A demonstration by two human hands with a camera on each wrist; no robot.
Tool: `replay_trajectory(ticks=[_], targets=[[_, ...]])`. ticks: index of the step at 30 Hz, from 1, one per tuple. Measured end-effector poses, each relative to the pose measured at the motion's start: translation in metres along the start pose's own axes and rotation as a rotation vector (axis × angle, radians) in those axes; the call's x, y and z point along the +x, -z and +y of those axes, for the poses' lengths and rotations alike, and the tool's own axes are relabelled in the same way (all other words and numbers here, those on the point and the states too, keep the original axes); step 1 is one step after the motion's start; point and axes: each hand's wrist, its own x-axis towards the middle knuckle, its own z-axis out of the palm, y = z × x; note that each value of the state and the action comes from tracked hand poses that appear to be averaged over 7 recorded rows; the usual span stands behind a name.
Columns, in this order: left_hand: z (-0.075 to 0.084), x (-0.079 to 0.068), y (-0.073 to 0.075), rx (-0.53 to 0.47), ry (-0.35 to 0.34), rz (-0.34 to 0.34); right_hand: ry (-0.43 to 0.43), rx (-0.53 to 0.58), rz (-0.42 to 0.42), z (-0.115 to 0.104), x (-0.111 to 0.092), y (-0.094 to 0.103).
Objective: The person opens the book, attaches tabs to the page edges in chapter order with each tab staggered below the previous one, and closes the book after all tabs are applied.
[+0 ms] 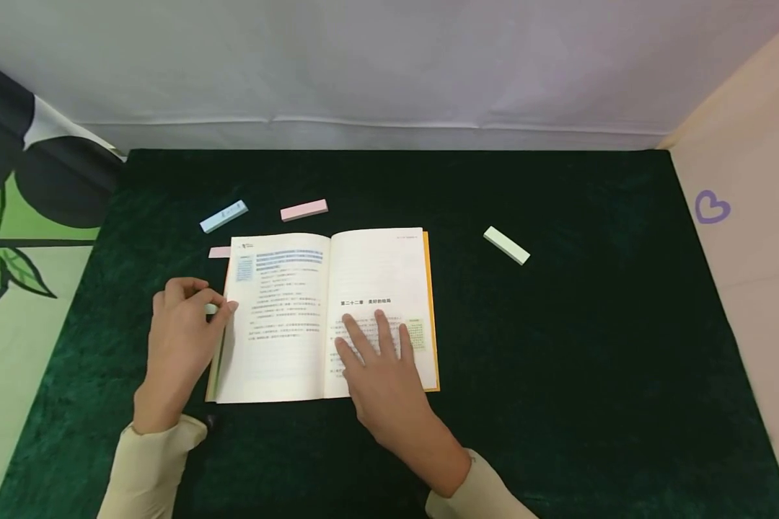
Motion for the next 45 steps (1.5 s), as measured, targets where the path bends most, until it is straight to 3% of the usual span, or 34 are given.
replay_trajectory(ticks=[6,13,25,33,45], targets=[[0.004,-0.004,0.0,0.063,-0.036,0.032,0.026,-0.103,-0.007,-0.01,0.003,-0.003],[0.013,-0.01,0.004,0.03,-0.008,0.038,0.016,-0.1,-0.038,-0.014,0.003,0.001],[0.029,-0.004,0.01,-0.057,-0.135,0.011,0.041,-0.058,-0.054,-0.017,0.01,0.009],[0.03,0.021,0.019,-0.047,-0.153,0.014,0.022,-0.062,-0.078,-0.022,0.015,0.012],[0.013,0.084,0.029,-0.051,-0.132,0.037,0.027,-0.071,-0.06,-0.022,0.015,0.01]])
